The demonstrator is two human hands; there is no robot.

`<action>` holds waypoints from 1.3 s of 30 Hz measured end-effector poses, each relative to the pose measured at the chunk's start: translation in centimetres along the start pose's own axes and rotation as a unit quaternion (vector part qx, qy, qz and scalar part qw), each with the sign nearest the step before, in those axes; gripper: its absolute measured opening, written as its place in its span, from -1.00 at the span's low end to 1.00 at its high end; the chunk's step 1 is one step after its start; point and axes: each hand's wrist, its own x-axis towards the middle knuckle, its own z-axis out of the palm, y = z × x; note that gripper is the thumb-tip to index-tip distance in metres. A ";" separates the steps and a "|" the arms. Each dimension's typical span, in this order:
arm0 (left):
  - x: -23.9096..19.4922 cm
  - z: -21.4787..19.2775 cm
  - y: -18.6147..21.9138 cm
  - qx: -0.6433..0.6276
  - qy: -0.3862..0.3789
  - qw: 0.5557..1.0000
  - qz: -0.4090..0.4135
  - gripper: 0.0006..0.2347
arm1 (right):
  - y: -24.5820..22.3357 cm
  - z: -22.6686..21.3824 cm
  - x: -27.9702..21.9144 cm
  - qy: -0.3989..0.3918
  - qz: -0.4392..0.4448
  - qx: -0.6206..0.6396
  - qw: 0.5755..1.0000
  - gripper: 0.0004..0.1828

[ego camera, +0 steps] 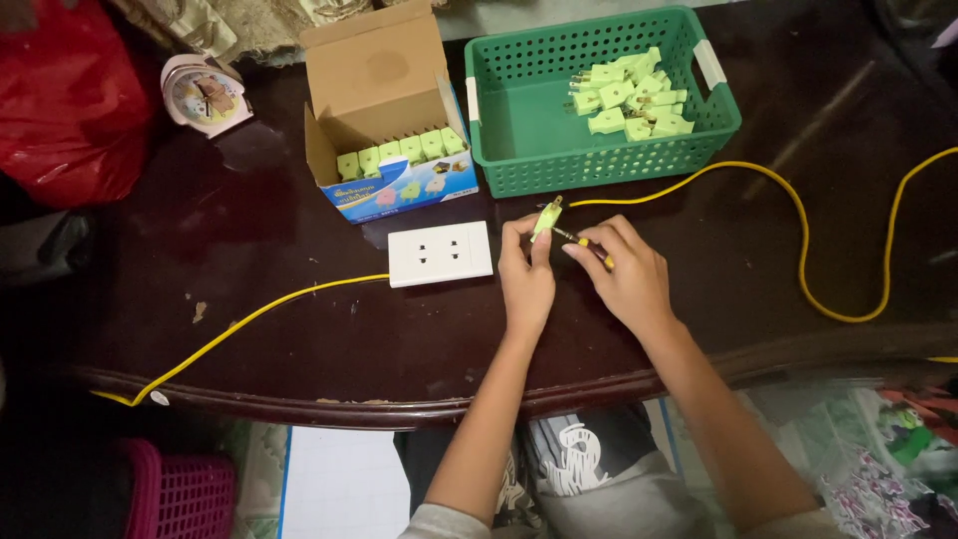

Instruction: Assembling an electrical plug by connecting wires with a screwdriver and packing it into a retail box.

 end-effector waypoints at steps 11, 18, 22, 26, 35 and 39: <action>-0.1 0.1 -0.1 -0.005 -0.002 1.000 -0.001 -0.92 | 0.0 -0.1 0.1 -0.007 0.026 0.063 0.998 -0.49; 0.1 0.1 0.2 -0.013 0.001 1.000 -0.019 -0.91 | -0.3 -0.1 0.0 0.009 -0.006 0.015 1.000 -0.79; -0.1 0.1 0.9 -0.014 -0.003 1.000 -0.024 -0.91 | 0.3 0.1 0.2 0.010 -0.009 -0.020 1.000 -0.77; -0.2 0.1 0.4 -0.005 -0.003 1.000 -0.009 -0.91 | -0.7 -0.6 0.2 -0.007 0.036 0.031 0.999 -0.69; 0.1 0.2 -0.3 -0.007 0.001 1.000 0.001 -0.90 | 0.6 0.4 -0.1 -0.012 0.029 0.029 0.999 -0.72; 0.0 0.2 0.0 -0.008 0.004 1.000 0.007 -0.90 | 0.1 0.0 0.1 0.017 -0.020 -0.069 0.997 -0.81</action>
